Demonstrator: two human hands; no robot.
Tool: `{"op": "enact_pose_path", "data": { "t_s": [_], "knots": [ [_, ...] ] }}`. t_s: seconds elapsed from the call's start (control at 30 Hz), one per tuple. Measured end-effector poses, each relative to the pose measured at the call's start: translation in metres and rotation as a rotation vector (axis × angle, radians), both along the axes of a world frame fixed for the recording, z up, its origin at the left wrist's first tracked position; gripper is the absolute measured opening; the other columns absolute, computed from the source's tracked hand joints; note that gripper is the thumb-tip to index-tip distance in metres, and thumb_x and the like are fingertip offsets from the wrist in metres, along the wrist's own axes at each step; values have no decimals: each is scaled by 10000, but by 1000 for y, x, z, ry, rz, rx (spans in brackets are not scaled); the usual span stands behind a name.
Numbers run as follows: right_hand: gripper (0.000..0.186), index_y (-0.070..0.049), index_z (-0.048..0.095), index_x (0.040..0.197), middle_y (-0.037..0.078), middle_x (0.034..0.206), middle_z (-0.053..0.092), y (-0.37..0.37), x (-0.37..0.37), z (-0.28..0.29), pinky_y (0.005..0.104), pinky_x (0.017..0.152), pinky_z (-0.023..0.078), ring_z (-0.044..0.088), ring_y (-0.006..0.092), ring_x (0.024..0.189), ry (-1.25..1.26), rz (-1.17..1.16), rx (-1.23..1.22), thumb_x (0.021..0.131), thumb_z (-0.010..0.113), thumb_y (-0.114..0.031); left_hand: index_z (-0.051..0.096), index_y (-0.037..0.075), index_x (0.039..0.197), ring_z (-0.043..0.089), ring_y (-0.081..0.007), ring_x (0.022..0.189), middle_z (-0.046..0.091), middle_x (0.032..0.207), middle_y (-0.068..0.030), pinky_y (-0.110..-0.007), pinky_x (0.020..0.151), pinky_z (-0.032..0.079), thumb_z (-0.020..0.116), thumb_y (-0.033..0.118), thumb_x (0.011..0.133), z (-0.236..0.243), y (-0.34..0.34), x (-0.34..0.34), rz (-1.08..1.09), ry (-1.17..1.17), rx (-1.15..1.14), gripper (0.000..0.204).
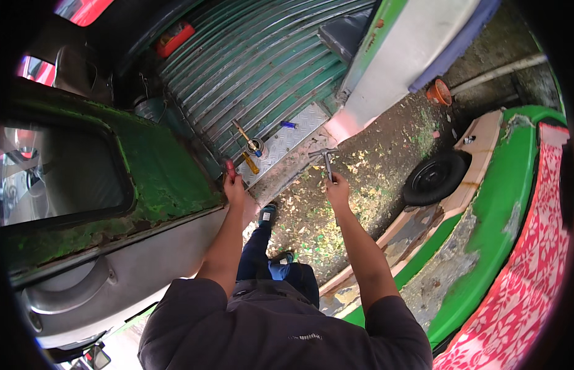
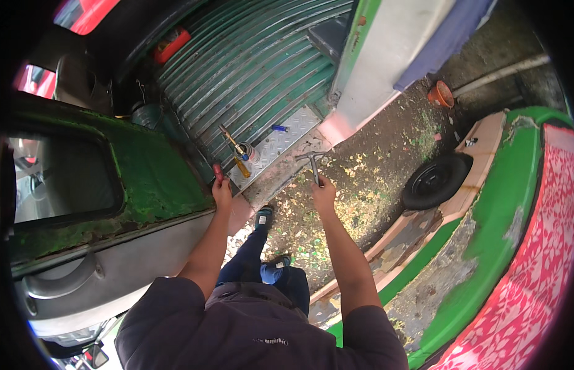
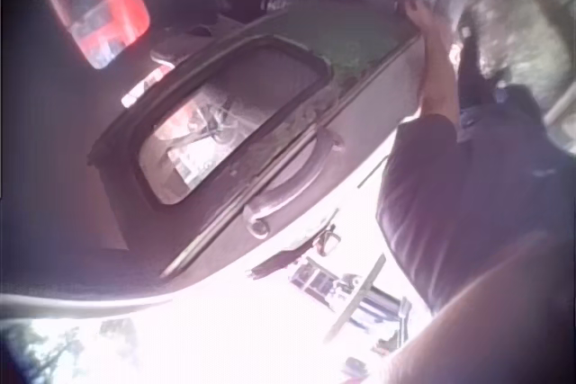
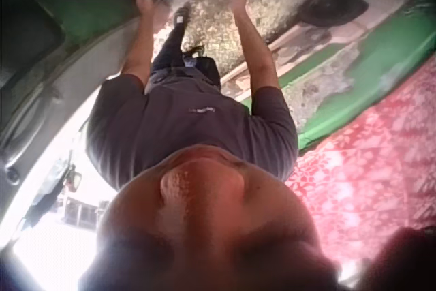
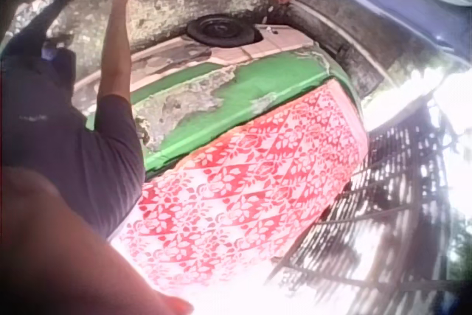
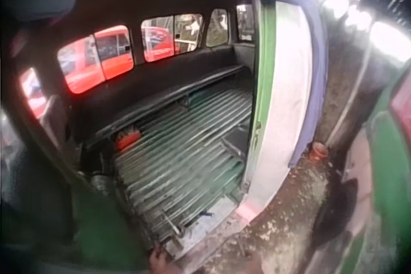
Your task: The person uses a hammer and chisel to chip away rust and old paint from the side panel of a green car. They then use a blowtorch to heat the metal surface while scraping it with a chisel to remove remaining material.
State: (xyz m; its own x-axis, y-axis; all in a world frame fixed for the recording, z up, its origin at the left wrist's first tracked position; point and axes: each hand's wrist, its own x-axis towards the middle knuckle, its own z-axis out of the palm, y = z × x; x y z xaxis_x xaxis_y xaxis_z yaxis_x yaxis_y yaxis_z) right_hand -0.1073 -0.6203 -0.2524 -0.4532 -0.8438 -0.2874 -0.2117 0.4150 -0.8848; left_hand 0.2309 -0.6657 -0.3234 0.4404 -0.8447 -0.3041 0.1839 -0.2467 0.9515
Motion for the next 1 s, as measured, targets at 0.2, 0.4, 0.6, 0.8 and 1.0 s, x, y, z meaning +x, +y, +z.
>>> {"op": "enact_pose_path", "data": {
  "t_s": [0.2,0.4,0.6,0.8,1.0],
  "knots": [
    [252,11,678,1044,138,760,647,-93,10,-2,361,668,476,602,248,670,208,194,48,839,665,-134,557,74,818,450,-69,494,500,636,20,-236,454,348,592,94,858,-3,-45,-17,-5,76,83,58],
    [305,0,676,1100,175,888,649,-164,1,-64,382,746,479,622,296,810,360,212,-8,833,711,-144,531,82,906,457,-76,487,509,691,12,-238,425,362,530,36,839,-23,-62,5,-72,127,110,81],
    [353,10,672,1119,216,961,632,-232,-8,-105,422,823,488,623,377,897,397,318,49,813,728,-156,601,47,996,474,-67,575,539,728,9,-228,505,383,559,34,863,-29,-71,16,-149,134,208,140],
    [300,6,681,1078,197,991,638,-268,-9,-132,425,820,492,628,365,911,464,291,-59,817,714,-141,604,47,1052,450,-60,510,557,742,-5,-223,450,351,558,74,933,-40,-66,15,-192,97,241,131],
    [327,-62,670,1135,130,1042,636,-282,2,-124,442,872,495,601,339,1020,701,345,73,822,709,-146,605,28,1118,469,-66,534,587,782,-21,-222,461,370,555,68,931,-53,-58,27,-168,195,229,198]
  ]
}}
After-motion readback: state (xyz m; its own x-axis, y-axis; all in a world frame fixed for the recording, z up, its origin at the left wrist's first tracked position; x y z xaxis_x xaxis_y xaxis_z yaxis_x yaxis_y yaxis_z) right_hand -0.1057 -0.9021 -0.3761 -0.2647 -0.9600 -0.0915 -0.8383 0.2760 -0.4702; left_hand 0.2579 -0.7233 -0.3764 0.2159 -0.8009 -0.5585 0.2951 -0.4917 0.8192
